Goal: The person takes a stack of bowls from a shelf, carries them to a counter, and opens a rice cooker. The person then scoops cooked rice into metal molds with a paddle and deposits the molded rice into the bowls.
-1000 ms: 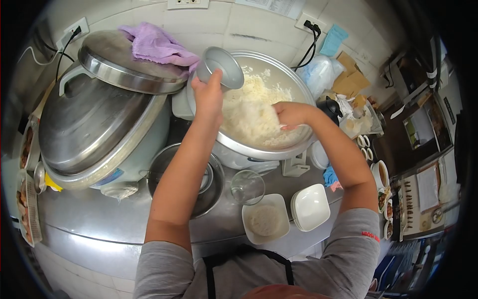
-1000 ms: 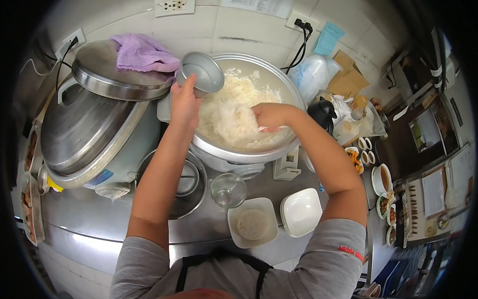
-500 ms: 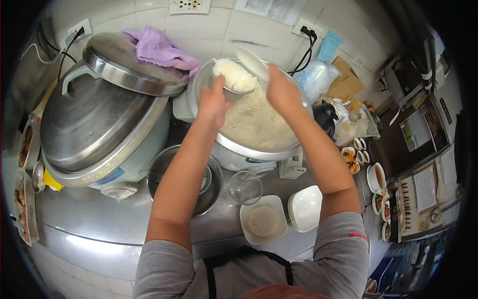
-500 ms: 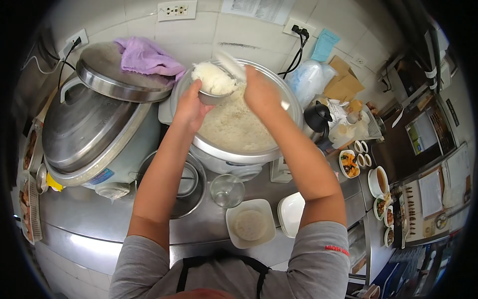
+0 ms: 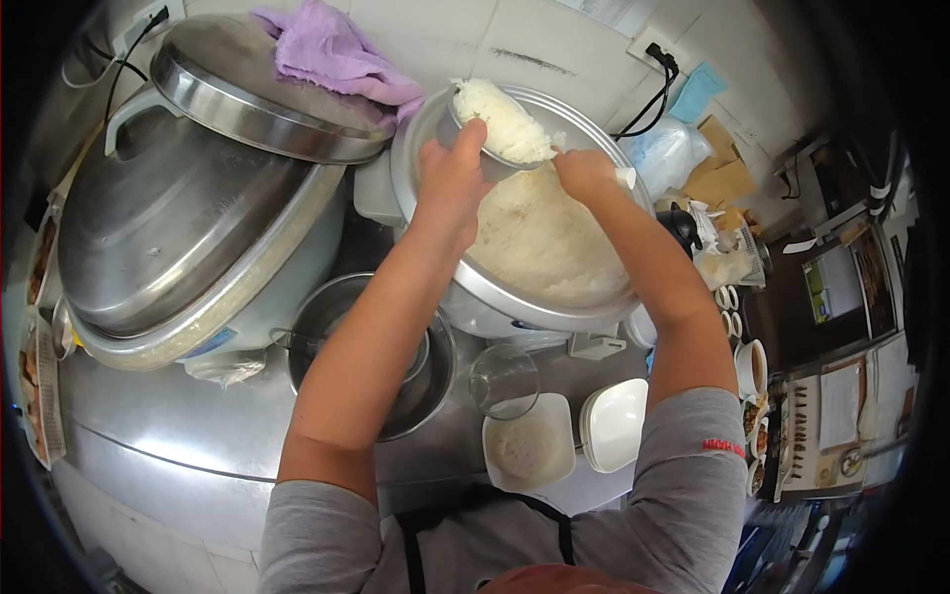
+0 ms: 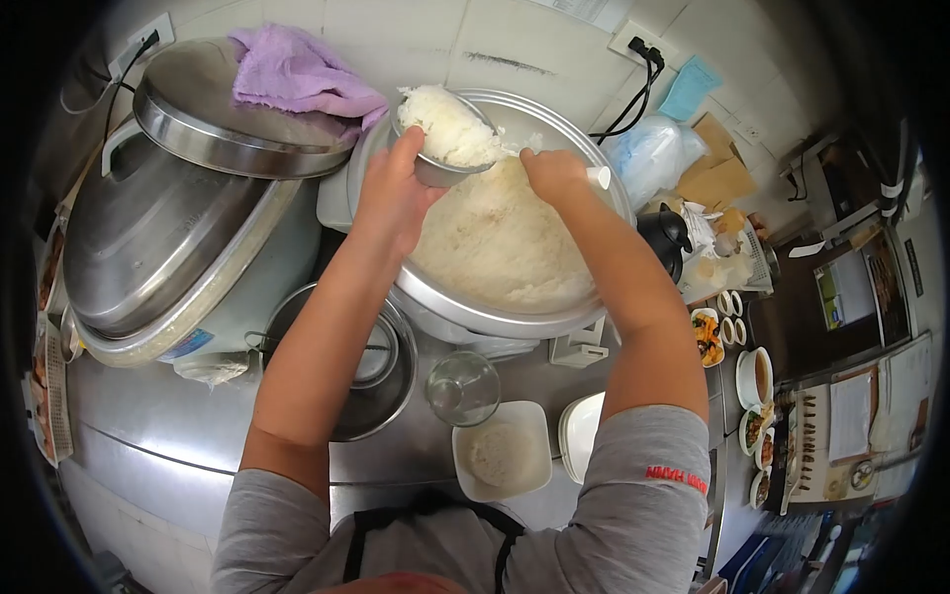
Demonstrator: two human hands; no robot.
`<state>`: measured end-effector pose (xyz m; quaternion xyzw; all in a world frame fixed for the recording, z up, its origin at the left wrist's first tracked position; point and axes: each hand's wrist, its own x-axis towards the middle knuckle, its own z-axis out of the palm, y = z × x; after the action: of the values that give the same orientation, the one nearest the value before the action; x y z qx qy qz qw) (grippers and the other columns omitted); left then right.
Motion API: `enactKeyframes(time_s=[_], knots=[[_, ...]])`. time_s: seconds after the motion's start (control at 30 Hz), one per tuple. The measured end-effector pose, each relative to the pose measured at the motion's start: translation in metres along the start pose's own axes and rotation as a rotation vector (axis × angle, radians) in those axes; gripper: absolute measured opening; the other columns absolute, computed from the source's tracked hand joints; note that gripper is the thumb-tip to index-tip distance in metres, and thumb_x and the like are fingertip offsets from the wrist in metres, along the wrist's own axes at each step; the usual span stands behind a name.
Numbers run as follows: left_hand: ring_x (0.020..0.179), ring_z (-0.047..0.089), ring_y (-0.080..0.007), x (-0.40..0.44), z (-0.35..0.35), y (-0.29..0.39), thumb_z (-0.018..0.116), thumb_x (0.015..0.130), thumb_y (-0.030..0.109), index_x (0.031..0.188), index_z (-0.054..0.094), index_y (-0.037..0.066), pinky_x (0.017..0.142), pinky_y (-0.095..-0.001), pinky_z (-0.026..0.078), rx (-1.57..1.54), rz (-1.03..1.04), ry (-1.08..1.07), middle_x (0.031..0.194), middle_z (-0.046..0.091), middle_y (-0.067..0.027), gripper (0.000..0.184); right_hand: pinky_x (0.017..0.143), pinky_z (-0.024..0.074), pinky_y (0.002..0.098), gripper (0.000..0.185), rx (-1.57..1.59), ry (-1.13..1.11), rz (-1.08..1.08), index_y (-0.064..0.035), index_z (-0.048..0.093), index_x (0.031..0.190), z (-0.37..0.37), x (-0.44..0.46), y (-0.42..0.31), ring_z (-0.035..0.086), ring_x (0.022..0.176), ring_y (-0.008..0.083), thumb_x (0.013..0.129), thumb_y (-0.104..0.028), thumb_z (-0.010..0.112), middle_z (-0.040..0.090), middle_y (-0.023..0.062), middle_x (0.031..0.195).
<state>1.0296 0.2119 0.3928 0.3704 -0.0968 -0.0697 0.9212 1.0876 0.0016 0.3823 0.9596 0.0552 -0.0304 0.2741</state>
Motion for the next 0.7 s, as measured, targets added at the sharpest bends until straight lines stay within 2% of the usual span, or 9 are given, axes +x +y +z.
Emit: enactKeyframes(time_s=[0.07,0.1,0.2,0.3,0.47,0.6,0.7], knots=[[0.104,0.049,-0.0231,0.004,-0.002,-0.005,0.040,0.087,0.025,0.114,0.039,-0.006,0.089,-0.0377,0.038,-0.002,-0.023,0.049,0.112,0.048,-0.0155,0.041,0.067,0.0472,0.0362,0.024,-0.015,-0.087,-0.047,-0.0097,0.048,0.103,-0.011,0.002,0.001,0.059,0.082,0.0272,0.080,-0.008,0.041,0.060,0.0104,0.091],[0.103,0.049,-0.0229,0.005,-0.002,-0.005,0.039,0.087,0.026,0.114,0.039,-0.006,0.088,-0.0376,0.038,-0.003,-0.034,0.075,0.112,0.048,-0.0154,0.042,0.068,0.0471,0.0365,0.025,-0.015,-0.090,-0.053,-0.0097,0.048,0.103,-0.013,0.003,0.000,0.059,0.083,0.0272,0.079,-0.007,0.041,0.060,0.0106,0.092],[0.103,0.049,-0.0229,0.002,-0.002,-0.001,0.039,0.087,0.027,0.114,0.039,-0.006,0.087,-0.0373,0.039,0.013,0.009,-0.023,0.112,0.048,-0.0154,0.042,0.070,0.0464,0.0374,0.028,0.021,-0.092,-0.062,-0.0098,0.049,0.105,-0.016,0.004,-0.001,0.058,0.086,0.0272,0.078,-0.006,0.041,0.059,0.0113,0.093],[0.103,0.049,-0.0229,0.006,-0.003,-0.004,0.039,0.087,0.027,0.114,0.040,-0.006,0.087,-0.0369,0.039,0.006,-0.059,0.076,0.112,0.048,-0.0154,0.042,0.072,0.0456,0.0384,0.031,0.117,-0.080,-0.045,-0.0099,0.050,0.106,-0.015,-0.001,0.002,0.057,0.089,0.0277,0.077,-0.005,0.041,0.059,0.0122,0.094],[0.103,0.050,-0.0231,0.004,-0.004,-0.004,0.041,0.087,0.027,0.113,0.040,-0.006,0.087,-0.0371,0.039,0.027,-0.011,0.039,0.111,0.049,-0.0157,0.042,0.074,0.0452,0.0392,0.033,0.238,-0.039,-0.042,-0.0093,0.049,0.107,-0.003,-0.013,-0.008,0.056,0.091,0.0285,0.076,-0.004,0.041,0.059,0.0132,0.094],[0.101,0.051,-0.0234,0.009,-0.006,-0.010,0.042,0.086,0.026,0.113,0.040,-0.007,0.086,-0.0372,0.040,0.017,-0.086,0.154,0.110,0.049,-0.0164,0.042,0.074,0.0453,0.0394,0.035,0.334,-0.116,-0.020,-0.0068,0.046,0.110,-0.023,-0.044,-0.037,0.056,0.090,0.0288,0.076,-0.005,0.042,0.059,0.0146,0.094],[0.100,0.051,-0.0242,0.009,-0.006,-0.009,0.042,0.086,0.025,0.112,0.040,-0.007,0.085,-0.0371,0.041,-0.003,-0.044,0.112,0.110,0.049,-0.0170,0.041,0.073,0.0456,0.0394,0.036,0.383,-0.151,-0.041,-0.0051,0.044,0.112,-0.035,-0.062,-0.054,0.056,0.090,0.0290,0.076,-0.005,0.041,0.058,0.0156,0.094]])
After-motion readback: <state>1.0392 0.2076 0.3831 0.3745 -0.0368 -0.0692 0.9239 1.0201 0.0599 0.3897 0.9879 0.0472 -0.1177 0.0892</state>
